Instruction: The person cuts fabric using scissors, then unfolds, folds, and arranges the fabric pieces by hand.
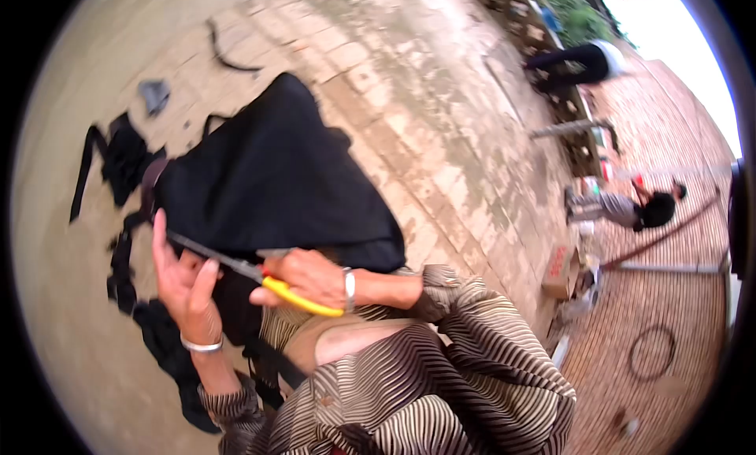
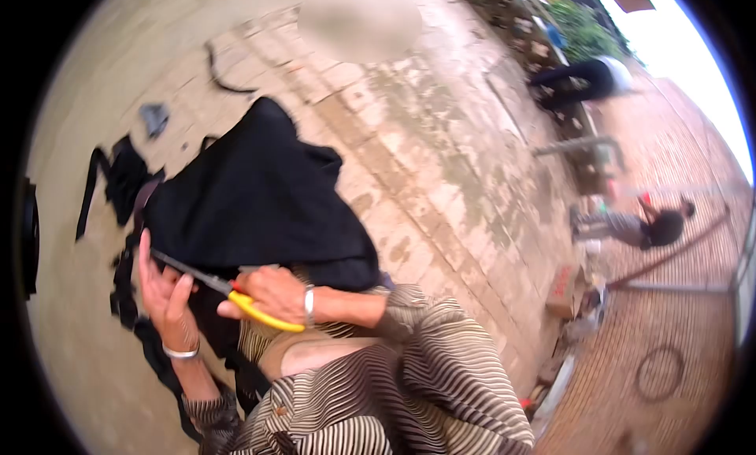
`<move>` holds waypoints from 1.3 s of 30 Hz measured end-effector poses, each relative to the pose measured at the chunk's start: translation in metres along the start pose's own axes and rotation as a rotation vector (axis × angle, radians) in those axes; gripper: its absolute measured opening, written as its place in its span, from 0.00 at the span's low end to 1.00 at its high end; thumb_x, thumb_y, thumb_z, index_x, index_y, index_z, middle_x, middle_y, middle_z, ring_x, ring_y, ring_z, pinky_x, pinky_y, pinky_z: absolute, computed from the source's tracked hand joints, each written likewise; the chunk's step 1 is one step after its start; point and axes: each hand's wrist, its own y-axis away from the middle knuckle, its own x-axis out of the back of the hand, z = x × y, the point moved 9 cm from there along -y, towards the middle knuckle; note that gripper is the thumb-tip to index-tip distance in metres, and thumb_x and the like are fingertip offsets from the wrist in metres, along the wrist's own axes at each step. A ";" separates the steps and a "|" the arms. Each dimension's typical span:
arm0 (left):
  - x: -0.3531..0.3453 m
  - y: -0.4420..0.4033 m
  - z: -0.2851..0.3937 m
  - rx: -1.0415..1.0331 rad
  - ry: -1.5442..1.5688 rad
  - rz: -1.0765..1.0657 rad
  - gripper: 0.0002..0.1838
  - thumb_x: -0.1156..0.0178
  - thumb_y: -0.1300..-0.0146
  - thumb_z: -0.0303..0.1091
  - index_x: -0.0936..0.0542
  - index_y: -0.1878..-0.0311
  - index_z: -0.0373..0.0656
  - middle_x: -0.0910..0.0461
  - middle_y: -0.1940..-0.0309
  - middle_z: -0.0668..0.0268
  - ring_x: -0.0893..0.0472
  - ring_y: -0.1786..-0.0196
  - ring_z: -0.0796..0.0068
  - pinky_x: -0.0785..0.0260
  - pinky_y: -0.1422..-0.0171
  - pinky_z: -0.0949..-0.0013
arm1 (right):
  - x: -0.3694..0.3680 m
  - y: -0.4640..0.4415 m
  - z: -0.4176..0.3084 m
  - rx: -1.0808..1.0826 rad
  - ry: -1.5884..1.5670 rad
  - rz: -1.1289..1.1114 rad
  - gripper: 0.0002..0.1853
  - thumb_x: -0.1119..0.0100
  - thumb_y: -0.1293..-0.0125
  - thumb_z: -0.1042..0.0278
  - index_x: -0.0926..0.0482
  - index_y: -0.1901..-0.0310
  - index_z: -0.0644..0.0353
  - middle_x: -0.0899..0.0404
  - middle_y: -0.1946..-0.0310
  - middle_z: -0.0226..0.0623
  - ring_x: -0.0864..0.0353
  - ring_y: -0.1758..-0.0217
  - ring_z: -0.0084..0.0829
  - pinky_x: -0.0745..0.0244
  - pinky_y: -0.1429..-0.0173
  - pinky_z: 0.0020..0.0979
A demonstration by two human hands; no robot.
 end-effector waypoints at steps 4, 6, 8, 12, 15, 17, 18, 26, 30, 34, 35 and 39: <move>-0.007 -0.007 0.001 -0.031 -0.010 -0.036 0.42 0.44 0.48 0.19 0.44 0.26 0.33 0.34 0.38 0.59 0.25 0.58 0.79 0.32 0.63 0.80 | 0.004 0.000 0.005 0.004 -0.043 0.020 0.33 0.48 0.34 0.37 0.25 0.71 0.69 0.25 0.79 0.55 0.21 0.70 0.57 0.28 0.67 0.47; 0.000 -0.004 -0.001 -0.076 -0.036 -0.045 0.39 0.42 0.46 0.22 0.41 0.28 0.33 0.31 0.44 0.61 0.29 0.62 0.80 0.33 0.64 0.80 | -0.001 0.003 0.006 0.006 0.001 0.031 0.37 0.51 0.34 0.33 0.26 0.72 0.71 0.25 0.80 0.56 0.21 0.71 0.57 0.28 0.67 0.47; 0.003 -0.006 -0.007 -0.059 -0.031 -0.063 0.36 0.40 0.44 0.24 0.37 0.30 0.33 0.28 0.52 0.64 0.31 0.63 0.81 0.35 0.62 0.79 | -0.002 0.005 0.010 -0.004 0.005 0.052 0.38 0.51 0.35 0.31 0.26 0.73 0.71 0.25 0.80 0.56 0.21 0.71 0.56 0.27 0.67 0.46; 0.000 -0.006 -0.008 -0.063 -0.068 -0.054 0.34 0.43 0.42 0.20 0.35 0.30 0.35 0.28 0.53 0.66 0.31 0.62 0.81 0.38 0.57 0.80 | 0.004 0.008 0.007 0.037 -0.024 0.122 0.39 0.52 0.35 0.29 0.25 0.73 0.70 0.24 0.80 0.55 0.20 0.70 0.55 0.27 0.66 0.46; 0.008 -0.011 -0.013 -0.085 -0.091 -0.035 0.33 0.44 0.42 0.19 0.35 0.30 0.35 0.28 0.54 0.66 0.31 0.61 0.80 0.39 0.55 0.80 | 0.001 0.006 0.011 0.034 -0.028 0.102 0.39 0.52 0.34 0.30 0.25 0.73 0.70 0.24 0.79 0.55 0.20 0.69 0.55 0.27 0.66 0.46; 0.014 -0.013 -0.017 -0.082 -0.110 -0.046 0.33 0.44 0.42 0.19 0.35 0.30 0.35 0.28 0.53 0.66 0.31 0.60 0.80 0.40 0.53 0.80 | -0.001 0.003 0.013 0.035 -0.025 0.102 0.38 0.52 0.34 0.31 0.25 0.73 0.70 0.24 0.78 0.55 0.20 0.69 0.55 0.27 0.66 0.46; 0.014 -0.012 -0.016 -0.060 -0.136 -0.051 0.33 0.44 0.42 0.19 0.35 0.30 0.34 0.28 0.52 0.65 0.31 0.59 0.80 0.40 0.53 0.79 | -0.003 0.002 0.013 0.039 -0.023 0.088 0.38 0.52 0.34 0.31 0.25 0.73 0.70 0.23 0.78 0.55 0.20 0.68 0.55 0.27 0.65 0.46; 0.013 -0.011 -0.012 -0.070 -0.113 -0.018 0.31 0.46 0.40 0.21 0.34 0.30 0.35 0.28 0.55 0.66 0.31 0.62 0.80 0.38 0.57 0.79 | -0.009 0.001 0.014 0.037 -0.033 0.068 0.38 0.51 0.34 0.32 0.25 0.73 0.70 0.23 0.77 0.55 0.20 0.68 0.55 0.28 0.65 0.46; 0.016 -0.011 -0.011 -0.092 -0.133 -0.038 0.31 0.43 0.39 0.26 0.34 0.30 0.37 0.26 0.54 0.68 0.31 0.65 0.82 0.38 0.62 0.79 | -0.009 0.000 0.014 0.041 -0.031 0.081 0.38 0.52 0.34 0.32 0.25 0.73 0.70 0.23 0.77 0.54 0.20 0.68 0.54 0.28 0.66 0.46; 0.019 -0.011 -0.015 -0.075 -0.127 -0.047 0.30 0.44 0.39 0.25 0.33 0.31 0.37 0.26 0.54 0.68 0.31 0.65 0.82 0.38 0.62 0.79 | -0.010 0.001 0.015 0.031 -0.035 0.075 0.39 0.51 0.34 0.31 0.26 0.75 0.70 0.24 0.78 0.54 0.20 0.69 0.53 0.28 0.66 0.45; 0.020 -0.011 -0.016 -0.067 -0.126 -0.052 0.29 0.44 0.38 0.25 0.33 0.31 0.37 0.26 0.55 0.68 0.31 0.65 0.83 0.38 0.62 0.79 | -0.010 0.001 0.014 0.033 -0.035 0.076 0.39 0.51 0.34 0.31 0.26 0.75 0.70 0.24 0.78 0.54 0.20 0.69 0.53 0.28 0.66 0.45; 0.017 -0.008 -0.011 -0.073 -0.141 -0.034 0.29 0.44 0.38 0.25 0.32 0.32 0.37 0.26 0.55 0.68 0.30 0.65 0.83 0.37 0.62 0.79 | -0.011 0.000 0.014 0.035 -0.026 0.071 0.39 0.51 0.35 0.31 0.26 0.75 0.70 0.24 0.78 0.54 0.20 0.70 0.52 0.28 0.67 0.45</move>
